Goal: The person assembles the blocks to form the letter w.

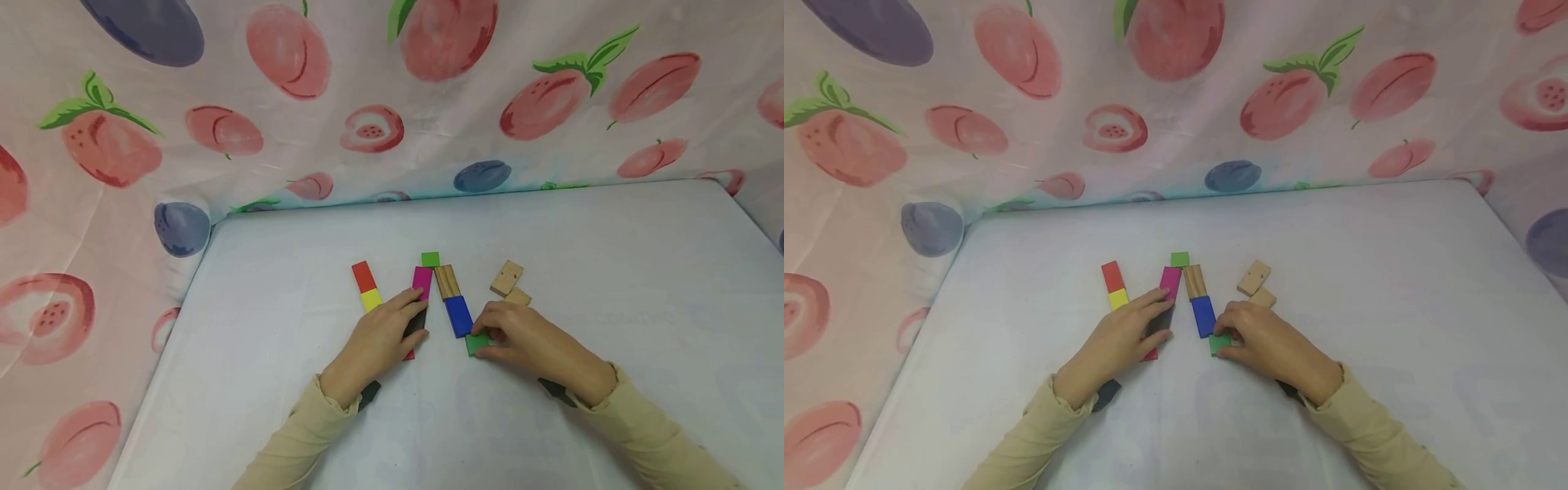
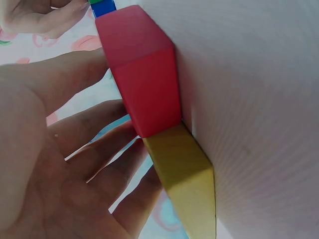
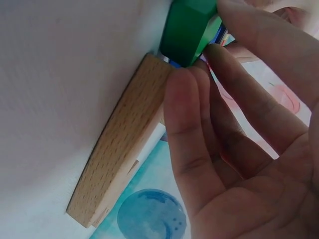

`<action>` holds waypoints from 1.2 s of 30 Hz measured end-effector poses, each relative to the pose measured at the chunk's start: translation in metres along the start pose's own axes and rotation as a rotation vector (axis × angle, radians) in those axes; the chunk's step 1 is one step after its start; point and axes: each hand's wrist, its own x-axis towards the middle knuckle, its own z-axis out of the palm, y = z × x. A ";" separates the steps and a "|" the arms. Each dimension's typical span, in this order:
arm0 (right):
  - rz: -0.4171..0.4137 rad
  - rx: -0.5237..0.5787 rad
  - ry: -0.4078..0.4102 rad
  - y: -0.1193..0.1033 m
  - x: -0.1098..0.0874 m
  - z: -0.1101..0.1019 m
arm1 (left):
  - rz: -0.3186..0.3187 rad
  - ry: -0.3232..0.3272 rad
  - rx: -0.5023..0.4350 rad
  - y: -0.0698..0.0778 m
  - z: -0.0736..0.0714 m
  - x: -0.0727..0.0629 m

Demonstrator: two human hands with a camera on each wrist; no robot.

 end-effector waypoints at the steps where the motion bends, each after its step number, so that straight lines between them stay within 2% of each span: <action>1: 0.003 0.000 -0.002 0.000 0.000 0.000 | 0.000 0.000 0.000 0.000 0.000 0.000; 8: 0.013 0.002 -0.016 -0.001 -0.001 -0.003 | -0.002 -0.001 0.001 0.000 0.000 0.000; 18: 0.026 -0.110 0.068 0.001 -0.002 -0.009 | -0.009 -0.015 0.011 -0.001 0.001 0.001; 25: 0.109 -0.135 0.102 0.003 -0.004 -0.012 | -0.012 -0.018 0.011 -0.002 0.001 0.001; 36: 0.247 -0.171 0.109 0.009 -0.007 -0.013 | -0.001 0.000 -0.003 0.000 0.000 0.000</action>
